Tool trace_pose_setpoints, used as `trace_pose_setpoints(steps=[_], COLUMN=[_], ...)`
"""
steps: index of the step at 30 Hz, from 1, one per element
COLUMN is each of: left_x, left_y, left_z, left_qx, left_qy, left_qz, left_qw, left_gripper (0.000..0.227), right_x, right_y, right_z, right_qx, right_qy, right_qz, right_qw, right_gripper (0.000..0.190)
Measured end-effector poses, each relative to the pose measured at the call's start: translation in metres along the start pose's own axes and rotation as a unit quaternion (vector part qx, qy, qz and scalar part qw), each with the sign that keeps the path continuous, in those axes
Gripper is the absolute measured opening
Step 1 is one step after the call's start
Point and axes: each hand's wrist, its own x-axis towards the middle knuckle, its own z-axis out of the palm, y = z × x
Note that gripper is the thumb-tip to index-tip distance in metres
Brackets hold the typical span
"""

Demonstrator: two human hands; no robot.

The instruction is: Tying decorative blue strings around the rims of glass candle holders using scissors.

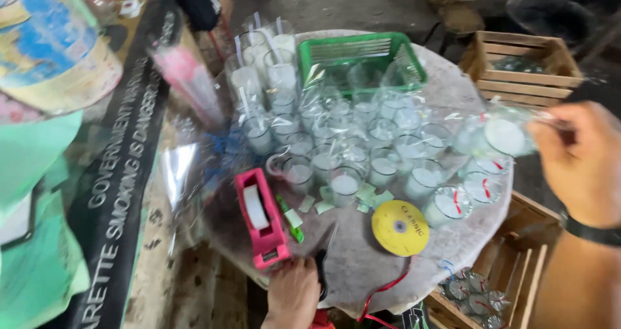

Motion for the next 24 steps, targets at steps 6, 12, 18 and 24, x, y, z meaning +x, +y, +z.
trace_pose_setpoints(steps=[6, 12, 18, 24], left_x=[0.02, -0.008, -0.005, 0.086], left_y=[0.013, 0.009, -0.051, -0.153], left_z=[-0.017, -0.073, -0.119, -0.106], left_qx=[-0.045, -0.108, -0.173, -0.266], left_qy=[-0.069, -0.013, 0.323, 0.23], left_qz=[0.027, 0.061, -0.014, -0.205], left_qw=[0.996, 0.992, 0.931, 0.913], left_gripper=[0.027, 0.039, 0.018, 0.009], right_x=[-0.027, -0.091, -0.117, -0.115], right_y=[-0.069, -0.102, -0.141, -0.159], right_z=[0.008, 0.07, 0.102, 0.098], right_qx=[0.126, 0.159, 0.198, 0.137], right_qy=[-0.123, -0.253, -0.216, -0.227], right_qz=[0.056, 0.057, 0.092, 0.151], right_qw=[0.983, 0.953, 0.952, 0.952], right_gripper=[0.011, 0.012, 0.012, 0.013])
